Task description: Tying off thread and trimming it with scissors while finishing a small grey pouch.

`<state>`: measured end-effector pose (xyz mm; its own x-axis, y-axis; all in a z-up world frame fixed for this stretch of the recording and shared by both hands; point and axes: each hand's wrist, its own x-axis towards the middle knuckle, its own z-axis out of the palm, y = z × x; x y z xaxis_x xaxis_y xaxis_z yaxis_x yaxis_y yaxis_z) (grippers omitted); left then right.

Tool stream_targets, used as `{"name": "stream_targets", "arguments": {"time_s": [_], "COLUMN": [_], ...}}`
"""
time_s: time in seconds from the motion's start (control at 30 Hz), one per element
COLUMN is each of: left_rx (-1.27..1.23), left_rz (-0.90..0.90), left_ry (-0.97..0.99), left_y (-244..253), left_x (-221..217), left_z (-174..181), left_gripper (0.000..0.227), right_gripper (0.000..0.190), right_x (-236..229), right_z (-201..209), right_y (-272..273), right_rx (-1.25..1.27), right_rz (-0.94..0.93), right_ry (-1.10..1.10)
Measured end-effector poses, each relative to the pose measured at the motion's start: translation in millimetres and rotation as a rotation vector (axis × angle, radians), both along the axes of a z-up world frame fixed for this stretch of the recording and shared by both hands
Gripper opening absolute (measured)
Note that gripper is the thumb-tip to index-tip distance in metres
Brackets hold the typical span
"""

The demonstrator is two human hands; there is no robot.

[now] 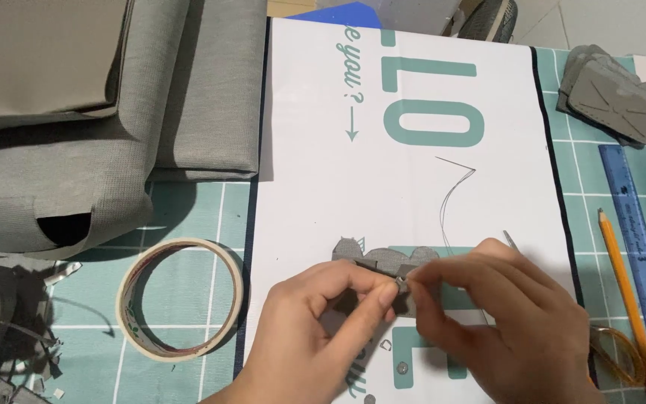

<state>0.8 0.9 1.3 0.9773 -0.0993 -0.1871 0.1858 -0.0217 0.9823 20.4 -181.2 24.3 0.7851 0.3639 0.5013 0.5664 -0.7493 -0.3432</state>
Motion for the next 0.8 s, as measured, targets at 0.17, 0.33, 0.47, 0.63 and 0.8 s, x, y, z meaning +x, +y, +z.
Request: {"name": "stream_targets", "arguments": {"time_s": [0.17,0.33,0.47,0.63,0.8], "left_rx": [-0.065,-0.135,-0.05,0.033,0.171], "left_rz": [-0.012,0.001,-0.03,-0.034,-0.019], "left_ry": [0.046,0.059,-0.121,-0.338,-0.492], "left_y": [-1.5,-0.8,1.2,1.9,0.9], "left_x": [-0.9,0.4,-0.8,-1.6,-4.3], "left_z": [1.7,1.8,1.7,-1.3,-7.6], "left_gripper": [0.019,0.019,0.019,0.018,0.012], "right_gripper": [0.009,0.007,0.006,0.005,0.004], "right_x": [1.9,-4.5,-5.6,-7.8,-4.6], "right_z": [1.5,12.9,15.6,14.4,8.2], "right_y": [-1.2,4.9,8.1,7.2,-3.3], "right_rx": [0.007,0.243,0.34,0.445,0.627], "right_rz": [-0.066,-0.118,-0.132,-0.164,-0.16], "right_ry": [-0.015,0.262,0.38,0.435,0.563]}}
